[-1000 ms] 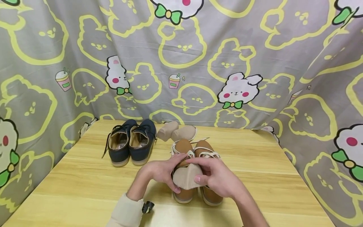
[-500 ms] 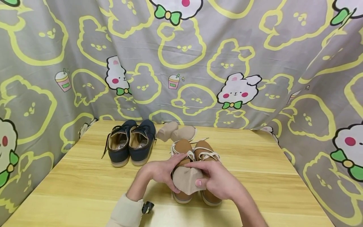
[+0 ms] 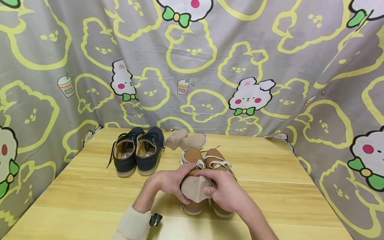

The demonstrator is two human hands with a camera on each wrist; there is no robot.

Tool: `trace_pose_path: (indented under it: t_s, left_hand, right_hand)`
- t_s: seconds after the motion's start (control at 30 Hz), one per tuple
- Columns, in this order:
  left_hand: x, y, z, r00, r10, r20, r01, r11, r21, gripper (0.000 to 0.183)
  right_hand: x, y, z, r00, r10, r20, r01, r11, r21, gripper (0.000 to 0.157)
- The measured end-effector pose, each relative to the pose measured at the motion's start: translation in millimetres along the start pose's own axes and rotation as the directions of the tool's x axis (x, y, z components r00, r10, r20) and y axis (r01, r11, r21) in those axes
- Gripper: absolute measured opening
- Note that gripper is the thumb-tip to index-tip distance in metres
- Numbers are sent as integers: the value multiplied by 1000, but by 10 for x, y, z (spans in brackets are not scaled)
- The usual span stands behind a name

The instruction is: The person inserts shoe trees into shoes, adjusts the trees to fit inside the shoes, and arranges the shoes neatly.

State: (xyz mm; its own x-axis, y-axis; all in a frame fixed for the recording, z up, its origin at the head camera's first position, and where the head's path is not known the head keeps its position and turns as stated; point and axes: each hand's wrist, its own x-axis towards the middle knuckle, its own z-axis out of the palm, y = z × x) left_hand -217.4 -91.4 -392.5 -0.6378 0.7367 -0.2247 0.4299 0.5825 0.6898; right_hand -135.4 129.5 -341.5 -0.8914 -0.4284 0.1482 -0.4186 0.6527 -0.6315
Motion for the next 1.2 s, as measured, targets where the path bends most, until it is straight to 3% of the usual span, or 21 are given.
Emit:
trace_pose_path:
  t_s: [0.7, 1.2]
  left_hand:
    - [31, -54, 57, 998, 37, 43, -37, 999, 11, 115]
    - [69, -22, 2, 995, 100, 10, -100, 995, -12, 110]
  right_hand:
    - [-28, 16, 183, 998, 28, -51, -29, 999, -16, 45]
    - [68, 74, 181, 996, 10, -94, -16, 998, -58, 46]
